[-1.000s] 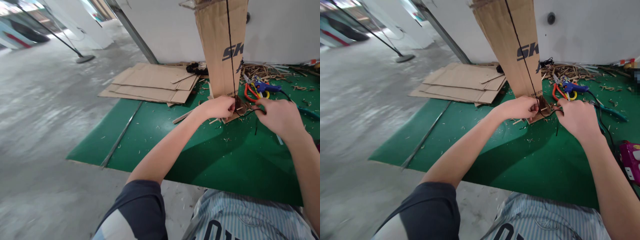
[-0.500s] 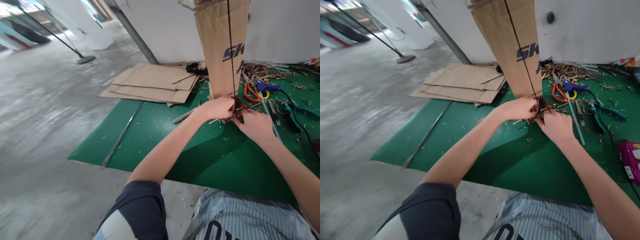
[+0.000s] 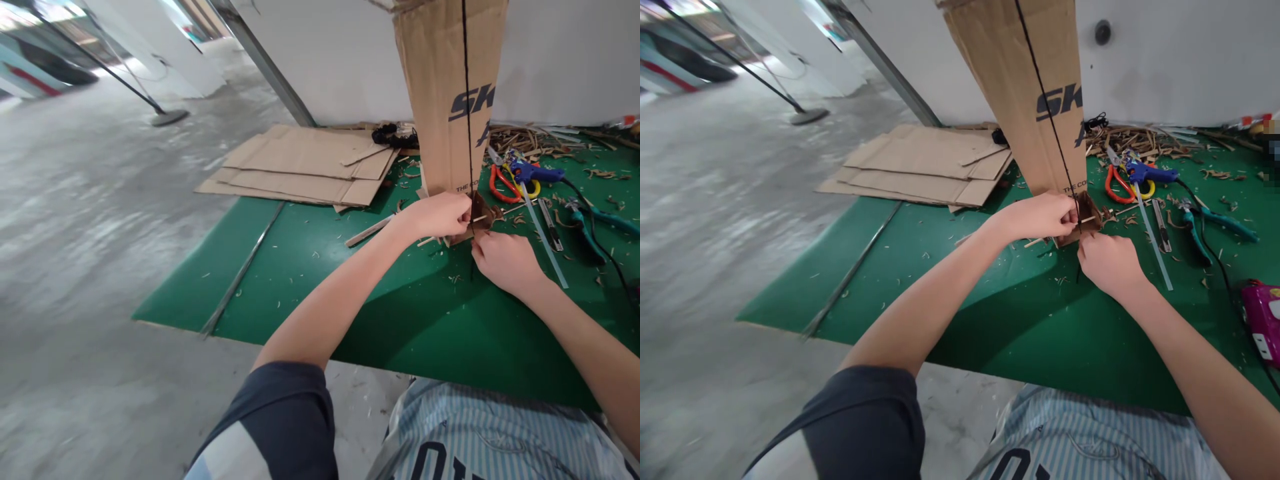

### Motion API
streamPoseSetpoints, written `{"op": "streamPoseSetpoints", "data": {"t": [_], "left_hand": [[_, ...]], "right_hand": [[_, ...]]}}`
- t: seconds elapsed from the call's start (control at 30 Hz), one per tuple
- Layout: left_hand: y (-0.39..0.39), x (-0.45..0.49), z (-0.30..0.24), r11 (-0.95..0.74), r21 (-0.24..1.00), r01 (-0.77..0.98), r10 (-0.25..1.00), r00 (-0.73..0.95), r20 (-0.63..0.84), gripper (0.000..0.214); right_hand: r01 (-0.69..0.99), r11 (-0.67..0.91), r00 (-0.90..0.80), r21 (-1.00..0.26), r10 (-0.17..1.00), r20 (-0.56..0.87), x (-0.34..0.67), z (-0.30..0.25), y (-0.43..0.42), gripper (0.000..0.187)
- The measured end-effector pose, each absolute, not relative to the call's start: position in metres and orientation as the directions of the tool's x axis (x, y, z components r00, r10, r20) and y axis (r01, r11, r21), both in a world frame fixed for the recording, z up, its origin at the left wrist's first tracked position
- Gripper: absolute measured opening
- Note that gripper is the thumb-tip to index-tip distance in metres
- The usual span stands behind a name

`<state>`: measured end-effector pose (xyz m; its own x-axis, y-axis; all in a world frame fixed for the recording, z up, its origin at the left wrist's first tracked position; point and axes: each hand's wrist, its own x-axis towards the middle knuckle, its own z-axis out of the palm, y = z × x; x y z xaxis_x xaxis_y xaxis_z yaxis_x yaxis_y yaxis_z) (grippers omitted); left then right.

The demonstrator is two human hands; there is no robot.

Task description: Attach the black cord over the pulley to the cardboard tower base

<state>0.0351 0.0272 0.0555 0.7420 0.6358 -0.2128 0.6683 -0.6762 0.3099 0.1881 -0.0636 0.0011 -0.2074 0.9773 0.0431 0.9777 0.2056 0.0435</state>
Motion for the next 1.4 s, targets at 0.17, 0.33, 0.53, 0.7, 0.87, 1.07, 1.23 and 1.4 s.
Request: {"op": "streamPoseSetpoints", "data": {"t": [0.17,0.33,0.53,0.7,0.87,1.07,1.23,1.4], "left_hand": [[0.025,0.036,0.058,-0.671,0.325,0.667,0.638,0.742,-0.205,0.022],[0.025,0.036,0.059,-0.651,0.321,0.688,0.662,0.722,-0.204,0.021],[0.017,0.028,0.073,-0.700,0.217,0.680,0.652,0.733,-0.193,0.015],[0.008,0.025,0.087,-0.744,0.198,0.638,0.616,0.770,-0.169,0.029],[0.016,0.031,0.085,-0.604,0.367,0.708,0.659,0.702,-0.269,0.042],[0.021,0.031,0.084,-0.522,0.483,0.703,0.648,0.695,-0.311,0.048],[0.023,0.030,0.081,-0.496,0.528,0.689,0.624,0.706,-0.335,0.016],[0.022,0.030,0.074,-0.546,0.410,0.731,0.732,0.654,-0.192,0.014]], "right_hand": [[0.976,0.217,-0.216,-0.015,0.975,0.051,0.191,-0.002,-0.064,0.035],[0.942,0.308,-0.257,-0.133,0.917,0.305,0.196,-0.010,-0.064,0.028],[0.790,0.344,-0.126,-0.508,0.901,0.414,0.198,-0.014,-0.060,0.018],[0.511,0.228,-0.036,-0.829,0.969,0.244,0.197,-0.016,-0.061,0.026],[0.490,0.238,-0.088,-0.839,0.971,0.224,0.197,-0.012,-0.064,0.036],[0.742,0.480,-0.367,-0.467,0.875,0.317,0.193,-0.004,-0.076,0.043],[0.747,0.626,-0.569,-0.226,0.777,0.271,0.187,-0.001,-0.083,0.037],[0.822,0.562,-0.547,-0.090,0.824,0.149,0.199,0.011,-0.080,0.027]]}}
